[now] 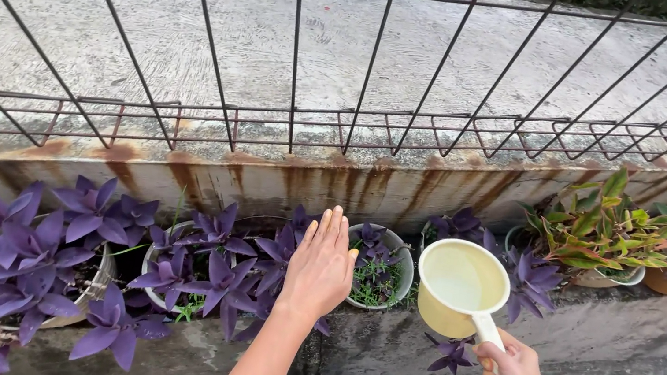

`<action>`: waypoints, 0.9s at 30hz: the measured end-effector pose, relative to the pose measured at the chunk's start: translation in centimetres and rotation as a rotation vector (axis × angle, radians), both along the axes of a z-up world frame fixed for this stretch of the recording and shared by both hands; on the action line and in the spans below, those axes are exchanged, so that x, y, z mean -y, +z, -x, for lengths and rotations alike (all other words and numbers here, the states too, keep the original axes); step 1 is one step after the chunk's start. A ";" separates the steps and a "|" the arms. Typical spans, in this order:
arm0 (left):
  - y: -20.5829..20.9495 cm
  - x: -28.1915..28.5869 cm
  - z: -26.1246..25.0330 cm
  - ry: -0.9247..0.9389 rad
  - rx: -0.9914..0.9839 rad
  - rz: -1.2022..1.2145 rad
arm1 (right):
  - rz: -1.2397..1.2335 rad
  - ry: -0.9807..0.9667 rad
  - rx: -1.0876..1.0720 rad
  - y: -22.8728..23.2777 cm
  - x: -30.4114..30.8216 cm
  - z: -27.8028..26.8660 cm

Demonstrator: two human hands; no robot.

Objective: Watering various potted plants in an outdoor garden area using a plastic dipper.

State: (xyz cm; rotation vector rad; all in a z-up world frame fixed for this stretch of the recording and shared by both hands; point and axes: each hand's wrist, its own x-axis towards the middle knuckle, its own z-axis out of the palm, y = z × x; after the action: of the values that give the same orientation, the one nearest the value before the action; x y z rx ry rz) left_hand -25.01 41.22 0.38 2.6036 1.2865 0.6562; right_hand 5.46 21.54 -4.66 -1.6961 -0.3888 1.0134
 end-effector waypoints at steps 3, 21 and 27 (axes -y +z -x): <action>-0.2 -0.3 -0.4 -0.032 0.021 0.004 | -0.010 0.018 0.030 -0.8 -0.8 0.2; 0.4 -2.4 0.1 0.007 0.000 0.067 | 0.052 0.215 0.039 2.1 -6.8 4.1; 0.3 -4.2 3.4 0.145 0.047 0.003 | 0.049 0.338 0.060 4.3 -10.1 6.3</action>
State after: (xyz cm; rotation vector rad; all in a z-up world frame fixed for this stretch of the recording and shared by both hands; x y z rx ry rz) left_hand -28.42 45.38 0.67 2.4939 1.4706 0.7337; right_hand -0.86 31.62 -0.36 -1.7430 -0.7124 1.2245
